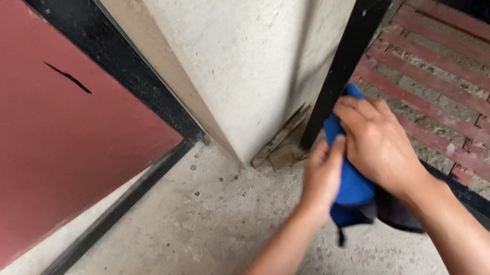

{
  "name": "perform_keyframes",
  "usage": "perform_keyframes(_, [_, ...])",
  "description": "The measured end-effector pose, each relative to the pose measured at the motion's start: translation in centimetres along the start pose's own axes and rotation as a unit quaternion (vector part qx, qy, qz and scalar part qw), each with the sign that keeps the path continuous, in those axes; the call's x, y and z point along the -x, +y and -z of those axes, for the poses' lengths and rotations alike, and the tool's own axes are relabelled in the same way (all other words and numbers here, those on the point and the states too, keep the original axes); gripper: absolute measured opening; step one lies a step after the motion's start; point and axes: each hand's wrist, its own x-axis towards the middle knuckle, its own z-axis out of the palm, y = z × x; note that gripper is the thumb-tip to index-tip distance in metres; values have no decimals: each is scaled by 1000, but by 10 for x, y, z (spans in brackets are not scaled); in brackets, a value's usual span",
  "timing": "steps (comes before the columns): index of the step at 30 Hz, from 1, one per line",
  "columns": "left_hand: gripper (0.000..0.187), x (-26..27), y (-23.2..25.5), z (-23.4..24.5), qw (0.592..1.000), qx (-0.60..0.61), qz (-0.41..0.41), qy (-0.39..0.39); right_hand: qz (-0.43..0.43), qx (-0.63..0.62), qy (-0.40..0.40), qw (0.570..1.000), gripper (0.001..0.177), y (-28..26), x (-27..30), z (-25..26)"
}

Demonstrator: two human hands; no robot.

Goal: The person wipes the black metal frame of a bed with a blue cloth. They briefly open a small container and place it on the floor, then continue wiping the frame along its length and corners.

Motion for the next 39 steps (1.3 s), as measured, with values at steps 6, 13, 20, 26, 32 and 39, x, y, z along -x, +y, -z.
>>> perform_keyframes(6, [37,30,-24,-33,975,-203,11,-85,-26,45,-32,998,53,0,51,55])
perform_keyframes(13, [38,25,-37,-35,985,-144,-10,-98,-16,65,11,998,47,4,66,49])
perform_keyframes(20, [47,1,-20,-11,997,-55,-18,48,5,88,55,995,48,-14,25,11])
perform_keyframes(26, [51,8,-37,-24,993,-113,-26,38,1,95,43,995,46,1,49,23])
perform_keyframes(32, [50,29,-67,-53,965,-250,-60,-53,-55,137,48,988,44,10,101,61])
perform_keyframes(39, [48,24,-45,-43,965,-255,1,-60,-82,134,87,984,41,11,104,44])
